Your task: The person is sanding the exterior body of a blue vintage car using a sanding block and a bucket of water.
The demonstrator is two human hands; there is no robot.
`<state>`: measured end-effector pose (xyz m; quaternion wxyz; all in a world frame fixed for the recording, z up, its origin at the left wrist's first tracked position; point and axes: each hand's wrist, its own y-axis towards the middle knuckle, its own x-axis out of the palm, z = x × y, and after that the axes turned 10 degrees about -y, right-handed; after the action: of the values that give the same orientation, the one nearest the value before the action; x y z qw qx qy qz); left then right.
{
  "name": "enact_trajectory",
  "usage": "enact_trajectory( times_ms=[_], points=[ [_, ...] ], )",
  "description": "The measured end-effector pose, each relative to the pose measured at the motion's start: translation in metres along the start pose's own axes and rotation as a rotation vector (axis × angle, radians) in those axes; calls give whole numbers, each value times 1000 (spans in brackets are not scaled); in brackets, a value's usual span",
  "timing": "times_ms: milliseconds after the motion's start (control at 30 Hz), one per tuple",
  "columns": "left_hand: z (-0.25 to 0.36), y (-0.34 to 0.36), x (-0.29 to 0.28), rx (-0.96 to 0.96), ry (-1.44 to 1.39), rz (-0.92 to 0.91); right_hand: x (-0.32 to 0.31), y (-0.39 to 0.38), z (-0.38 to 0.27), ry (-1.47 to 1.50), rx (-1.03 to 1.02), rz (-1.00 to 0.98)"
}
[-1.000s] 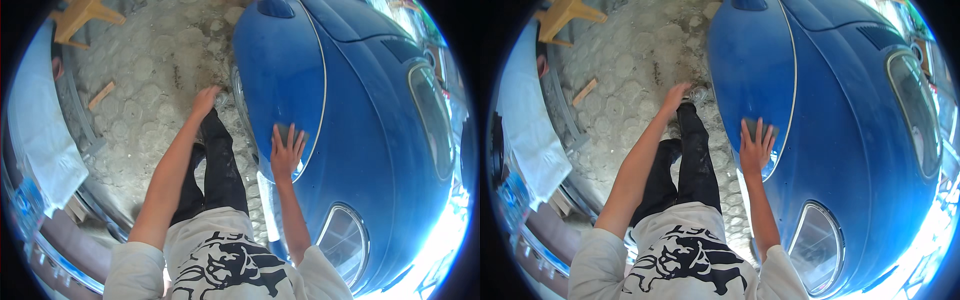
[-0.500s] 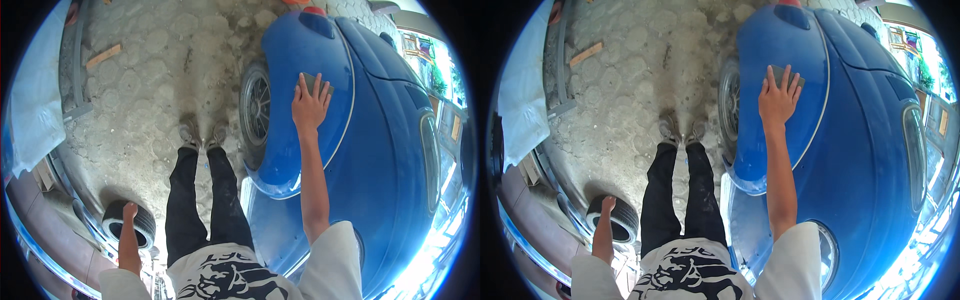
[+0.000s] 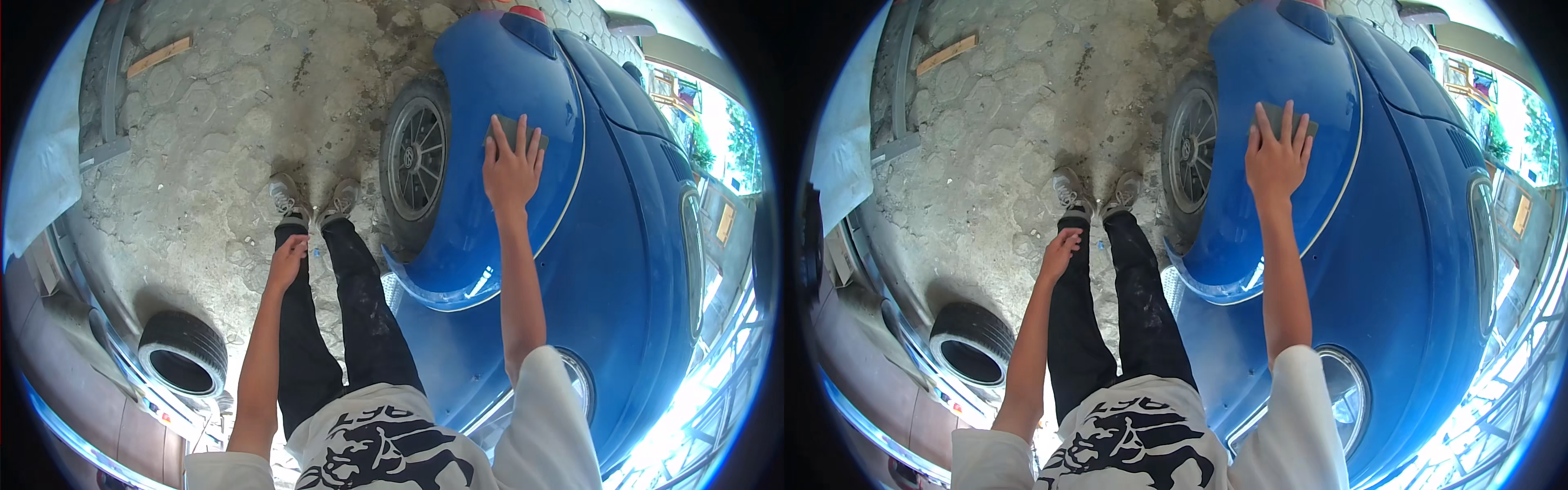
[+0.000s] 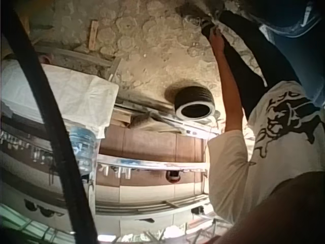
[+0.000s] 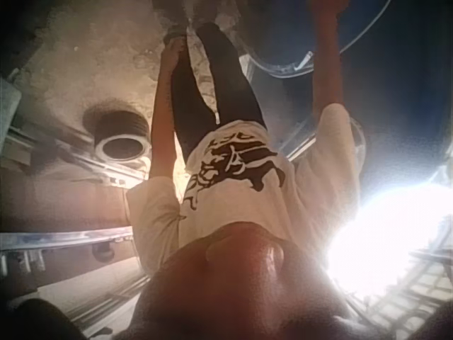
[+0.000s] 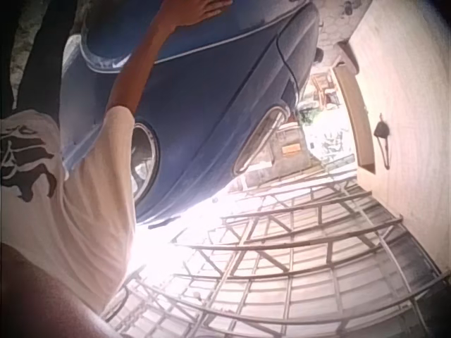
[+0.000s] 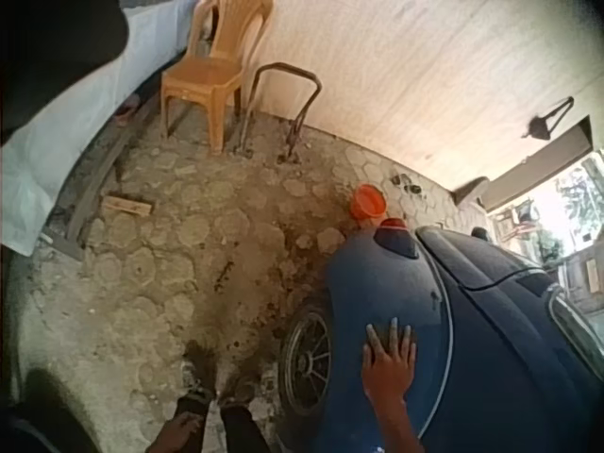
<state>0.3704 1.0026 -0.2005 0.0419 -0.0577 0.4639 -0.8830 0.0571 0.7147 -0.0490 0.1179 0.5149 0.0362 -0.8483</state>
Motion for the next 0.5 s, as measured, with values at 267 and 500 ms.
enact_trajectory(
  times_ms=[267,500],
  points=[
    [-141,-24,-106,-267,544,176,-22,-154,-3,3,-21,-189],
    [-126,3,-131,-146,554,175,17,29,15,4,-13,-33]
  ],
)
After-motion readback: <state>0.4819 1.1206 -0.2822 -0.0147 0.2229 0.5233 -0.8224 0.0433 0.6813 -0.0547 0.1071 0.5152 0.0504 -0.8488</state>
